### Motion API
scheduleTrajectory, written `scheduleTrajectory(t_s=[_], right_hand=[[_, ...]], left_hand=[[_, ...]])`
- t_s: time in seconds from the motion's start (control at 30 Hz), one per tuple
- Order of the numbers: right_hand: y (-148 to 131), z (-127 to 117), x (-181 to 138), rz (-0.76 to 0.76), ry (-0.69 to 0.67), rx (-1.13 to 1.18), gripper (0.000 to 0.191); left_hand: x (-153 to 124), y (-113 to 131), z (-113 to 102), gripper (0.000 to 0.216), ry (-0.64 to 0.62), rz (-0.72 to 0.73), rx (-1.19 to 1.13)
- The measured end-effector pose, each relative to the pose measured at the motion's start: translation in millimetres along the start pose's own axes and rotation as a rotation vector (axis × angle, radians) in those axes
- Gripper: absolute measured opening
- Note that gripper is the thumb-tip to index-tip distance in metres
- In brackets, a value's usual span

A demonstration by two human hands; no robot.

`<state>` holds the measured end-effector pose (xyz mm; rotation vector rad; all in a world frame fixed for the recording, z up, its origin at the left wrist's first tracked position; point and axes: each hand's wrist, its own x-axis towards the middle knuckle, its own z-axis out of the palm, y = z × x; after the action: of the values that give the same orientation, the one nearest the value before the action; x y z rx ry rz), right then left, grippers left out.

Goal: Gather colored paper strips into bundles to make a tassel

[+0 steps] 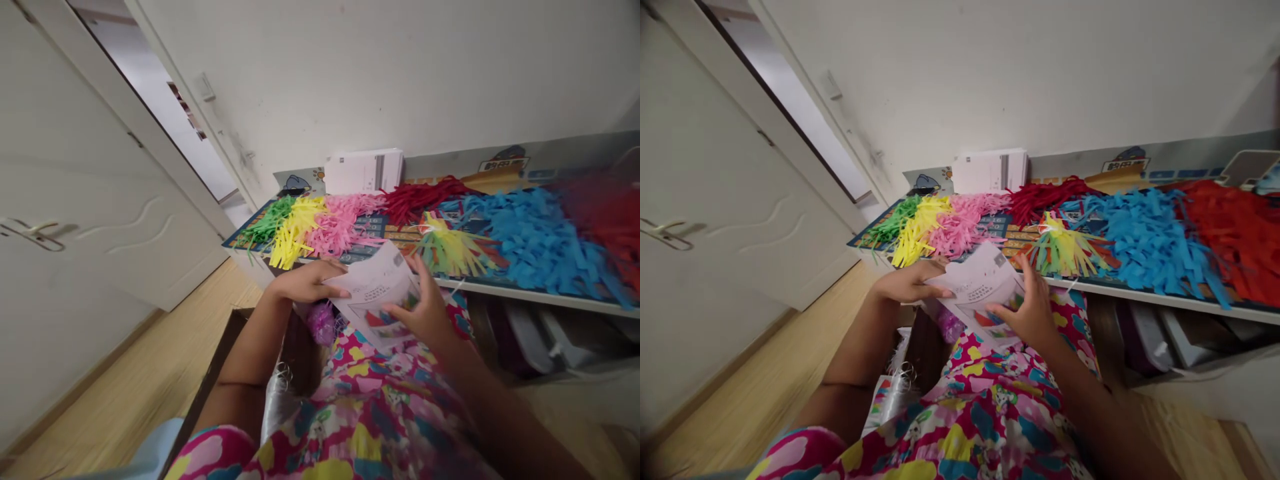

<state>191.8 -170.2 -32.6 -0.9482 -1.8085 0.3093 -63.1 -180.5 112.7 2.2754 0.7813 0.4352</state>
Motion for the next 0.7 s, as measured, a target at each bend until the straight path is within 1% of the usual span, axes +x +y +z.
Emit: scheduleTrajectory(t_s=[0.03,0.1,0.17,0.23,0.3,0.37,0.4,0.43,0.47,0.5,0.57,0.63,0.7], right_hand=[[1.6,3.3,2.1,0.030,-0.029,0.042,0.097],[1.2,9.8,-0.2,0.065,-0.039,0.061,0.076],[-1.3,14.4,-6.5,0.079,0.011,0.006,0.057],[-4.5,14.7,-10.9,0.073,0.068,-0.069,0.051],[-9.0,10.5,-10.4,-0.007,0.174,-0.181,0.058],[-16.4,4.1,-5.4,-0.192,0.293,-0.314,0.065],[-21.1,1.1,-1.8,-0.290,0.326,-0.364,0.065],[-26.1,-1.4,2.1,-0.367,0.334,-0.392,0.062],[-30.8,-3.2,6.2,-0.406,0.320,-0.395,0.057],[-34.9,-4.3,10.2,-0.410,0.299,-0.379,0.052],[-40.1,-4.9,17.3,-0.366,0.282,-0.325,0.044],[-41.2,-5.0,22.3,-0.342,0.269,-0.294,0.037],[-40.3,-5.5,25.5,-0.348,0.241,-0.288,0.028]], left_hand=[[0.9,-3.1,-3.2,0.030,-0.023,-0.015,-0.053],[4.5,-9.1,-5.4,0.034,-0.057,-0.108,-0.168],[9.0,-13.0,-2.2,0.039,-0.010,-0.246,-0.247],[13.7,-13.5,4.2,0.042,0.102,-0.360,-0.280],[18.9,-11.3,10.8,0.043,0.199,-0.417,-0.307],[24.9,-7.7,15.8,0.043,0.246,-0.438,-0.386],[28.1,-5.9,17.6,0.042,0.242,-0.441,-0.440],[31.3,-4.2,19.1,0.041,0.227,-0.438,-0.494],[34.5,-2.5,20.4,0.041,0.212,-0.431,-0.539],[37.5,-0.9,21.4,0.040,0.204,-0.421,-0.569],[42.7,1.9,23.1,0.039,0.214,-0.401,-0.583],[46.5,4.3,24.1,0.038,0.227,-0.398,-0.576],[49.2,6.1,24.5,0.039,0.210,-0.414,-0.588]])
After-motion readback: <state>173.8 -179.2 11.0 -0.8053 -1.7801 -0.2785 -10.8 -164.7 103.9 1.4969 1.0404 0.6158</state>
